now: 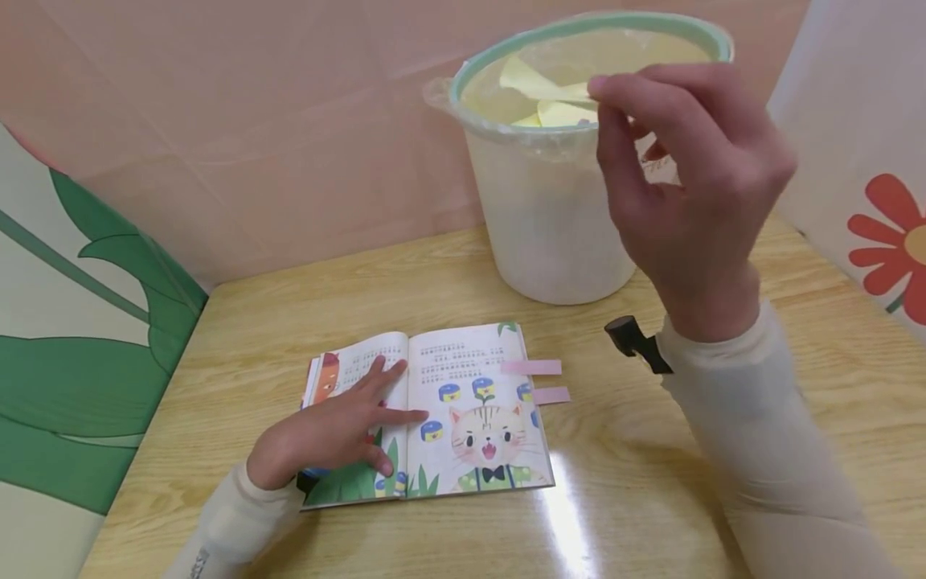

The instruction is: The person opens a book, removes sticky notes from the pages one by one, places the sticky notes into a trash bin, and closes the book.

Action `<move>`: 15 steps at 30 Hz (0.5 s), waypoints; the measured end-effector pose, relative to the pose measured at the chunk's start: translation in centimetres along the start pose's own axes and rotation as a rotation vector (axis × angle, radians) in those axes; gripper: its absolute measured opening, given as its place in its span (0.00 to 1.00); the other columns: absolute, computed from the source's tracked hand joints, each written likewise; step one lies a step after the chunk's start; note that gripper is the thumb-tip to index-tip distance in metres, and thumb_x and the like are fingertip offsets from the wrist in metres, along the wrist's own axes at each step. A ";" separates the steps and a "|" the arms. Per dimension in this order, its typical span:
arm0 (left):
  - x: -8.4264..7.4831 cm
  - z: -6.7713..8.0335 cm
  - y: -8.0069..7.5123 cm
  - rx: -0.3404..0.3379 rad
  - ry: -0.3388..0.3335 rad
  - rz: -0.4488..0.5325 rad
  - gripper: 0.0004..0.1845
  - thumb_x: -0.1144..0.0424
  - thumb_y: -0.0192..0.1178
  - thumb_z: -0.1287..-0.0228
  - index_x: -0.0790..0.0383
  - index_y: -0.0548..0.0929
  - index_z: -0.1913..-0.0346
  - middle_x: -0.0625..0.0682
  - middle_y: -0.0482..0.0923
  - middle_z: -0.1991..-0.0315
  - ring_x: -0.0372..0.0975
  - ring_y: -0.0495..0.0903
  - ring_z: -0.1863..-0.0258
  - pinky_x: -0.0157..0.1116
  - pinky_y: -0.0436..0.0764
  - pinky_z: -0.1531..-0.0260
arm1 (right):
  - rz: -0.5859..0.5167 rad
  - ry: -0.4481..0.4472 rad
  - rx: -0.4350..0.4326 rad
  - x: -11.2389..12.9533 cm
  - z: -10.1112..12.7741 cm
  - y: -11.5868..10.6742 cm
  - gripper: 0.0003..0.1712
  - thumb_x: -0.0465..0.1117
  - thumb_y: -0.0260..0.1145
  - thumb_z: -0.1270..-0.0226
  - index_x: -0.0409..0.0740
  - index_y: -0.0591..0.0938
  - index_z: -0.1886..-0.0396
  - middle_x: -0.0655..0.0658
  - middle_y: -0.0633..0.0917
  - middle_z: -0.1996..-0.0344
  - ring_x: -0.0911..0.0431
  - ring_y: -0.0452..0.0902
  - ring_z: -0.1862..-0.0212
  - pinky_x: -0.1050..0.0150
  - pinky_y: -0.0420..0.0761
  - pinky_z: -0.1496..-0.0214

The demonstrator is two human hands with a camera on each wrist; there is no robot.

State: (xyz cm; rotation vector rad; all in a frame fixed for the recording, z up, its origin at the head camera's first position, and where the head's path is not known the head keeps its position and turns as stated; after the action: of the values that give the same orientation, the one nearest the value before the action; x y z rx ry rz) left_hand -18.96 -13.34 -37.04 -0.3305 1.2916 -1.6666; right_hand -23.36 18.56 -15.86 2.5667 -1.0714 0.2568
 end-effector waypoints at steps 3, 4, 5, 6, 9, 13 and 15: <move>0.1 0.1 0.0 0.001 -0.004 0.006 0.37 0.45 0.72 0.49 0.32 0.74 0.32 0.55 0.38 0.18 0.56 0.33 0.19 0.43 0.83 0.55 | -0.009 0.054 -0.039 -0.3 -0.7 0.1 0.07 0.38 0.73 0.42 0.39 0.89 0.77 0.40 0.85 0.74 0.55 0.84 0.71 0.80 0.77 0.62; 0.1 0.2 0.1 0.001 -0.002 0.008 0.37 0.45 0.72 0.49 0.33 0.74 0.32 0.55 0.38 0.18 0.57 0.33 0.19 0.44 0.83 0.54 | -0.015 0.064 -0.049 -0.3 -0.8 0.2 0.07 0.38 0.73 0.42 0.38 0.89 0.77 0.41 0.85 0.73 0.55 0.84 0.70 0.80 0.77 0.62; 0.1 0.2 0.1 0.001 -0.001 0.008 0.37 0.45 0.72 0.49 0.33 0.74 0.32 0.55 0.38 0.18 0.57 0.33 0.19 0.44 0.83 0.54 | -0.016 0.071 -0.055 -0.3 -0.9 0.3 0.08 0.38 0.73 0.42 0.38 0.89 0.77 0.41 0.85 0.74 0.56 0.84 0.71 0.80 0.76 0.62; 0.1 0.2 0.2 0.002 0.000 0.006 0.37 0.44 0.71 0.49 0.33 0.74 0.32 0.56 0.38 0.18 0.57 0.33 0.19 0.45 0.83 0.53 | -0.014 0.072 -0.056 -0.3 -1.0 0.4 0.08 0.38 0.73 0.42 0.38 0.89 0.77 0.42 0.85 0.73 0.56 0.84 0.70 0.80 0.76 0.62; 0.1 0.2 0.3 0.001 0.001 0.000 0.38 0.43 0.71 0.49 0.32 0.73 0.32 0.55 0.37 0.18 0.56 0.33 0.19 0.45 0.83 0.53 | -0.019 0.074 -0.054 -0.4 -1.0 0.8 0.08 0.39 0.73 0.42 0.39 0.90 0.77 0.42 0.85 0.73 0.55 0.85 0.70 0.80 0.76 0.62; 0.0 0.2 0.3 -0.007 0.004 -0.010 0.37 0.44 0.71 0.48 0.32 0.73 0.32 0.55 0.37 0.18 0.56 0.33 0.19 0.46 0.83 0.52 | 0.022 0.073 -0.019 -1.4 -1.0 1.2 0.07 0.40 0.70 0.40 0.41 0.89 0.73 0.43 0.87 0.71 0.54 0.87 0.68 0.79 0.77 0.60; -0.1 0.2 0.2 -0.009 0.009 -0.012 0.37 0.44 0.71 0.48 0.32 0.73 0.32 0.55 0.37 0.18 0.56 0.33 0.19 0.46 0.83 0.52 | 0.054 0.069 0.009 -2.0 -1.1 1.3 0.08 0.41 0.69 0.39 0.41 0.89 0.71 0.44 0.88 0.70 0.53 0.88 0.66 0.79 0.78 0.59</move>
State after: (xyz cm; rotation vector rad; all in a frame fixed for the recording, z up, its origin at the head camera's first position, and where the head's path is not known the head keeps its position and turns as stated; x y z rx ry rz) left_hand -18.63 -13.38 -37.13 -0.3376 1.3062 -1.6742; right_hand -25.78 19.42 -15.14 2.5201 -1.1184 0.3620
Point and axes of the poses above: each hand's wrist, its own z-axis away from the middle knuckle, its own y-axis out of the palm, x = y × z, the point moved 6 cm from there along -z, towards the middle knuckle
